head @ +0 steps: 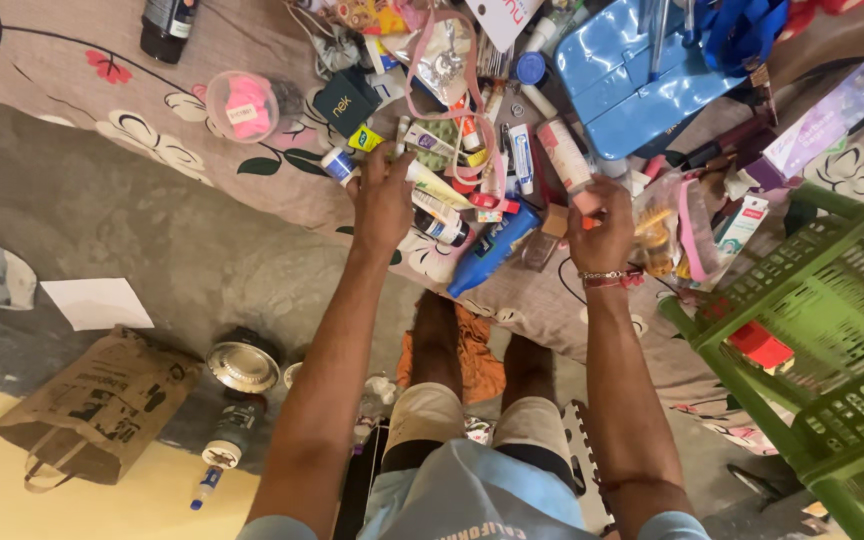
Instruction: The person sorts a large pile of personal items on a bed, picking up objects such as watches, tubes, bottles, and a mirror, and placing them into a green plastic basket. The person handles items one at a time, occasionally inspecting them before moving them to the basket.
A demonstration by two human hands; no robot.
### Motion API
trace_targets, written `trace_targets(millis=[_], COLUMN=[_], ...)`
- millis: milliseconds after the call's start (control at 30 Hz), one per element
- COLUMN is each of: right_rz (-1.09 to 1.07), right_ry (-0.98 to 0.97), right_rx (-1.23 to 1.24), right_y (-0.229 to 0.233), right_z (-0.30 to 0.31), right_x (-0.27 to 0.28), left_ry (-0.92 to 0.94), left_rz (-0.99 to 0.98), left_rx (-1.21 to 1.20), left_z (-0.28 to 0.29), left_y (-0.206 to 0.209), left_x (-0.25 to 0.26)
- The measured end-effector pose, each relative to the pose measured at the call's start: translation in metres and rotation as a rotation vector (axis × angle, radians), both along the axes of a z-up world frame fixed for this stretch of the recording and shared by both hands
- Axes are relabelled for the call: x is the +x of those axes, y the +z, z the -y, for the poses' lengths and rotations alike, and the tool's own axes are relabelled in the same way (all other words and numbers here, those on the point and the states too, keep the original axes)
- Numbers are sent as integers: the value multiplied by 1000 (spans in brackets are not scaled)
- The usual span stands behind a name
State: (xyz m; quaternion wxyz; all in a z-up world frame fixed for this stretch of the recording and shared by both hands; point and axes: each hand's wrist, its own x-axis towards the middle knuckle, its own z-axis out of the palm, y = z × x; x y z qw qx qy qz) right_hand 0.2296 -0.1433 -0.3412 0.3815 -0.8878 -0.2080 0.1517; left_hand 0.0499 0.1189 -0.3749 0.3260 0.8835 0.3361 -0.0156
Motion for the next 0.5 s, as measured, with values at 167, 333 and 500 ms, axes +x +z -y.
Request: trace_targets(millis=[167, 333, 500], right_rz=[25, 33, 95], right_ry=[-4, -9, 28], right_rx=[-26, -320, -237], right_y=[4, 4, -2], right_z=[0, -6, -3], right_x=[2, -7, -12], left_ry=[37, -81, -112], left_rz=[178, 57, -498], left_rx=[50, -240, -399], left_z=[23, 90, 145], left_y=[24, 35, 24], left_x=[-6, -24, -37])
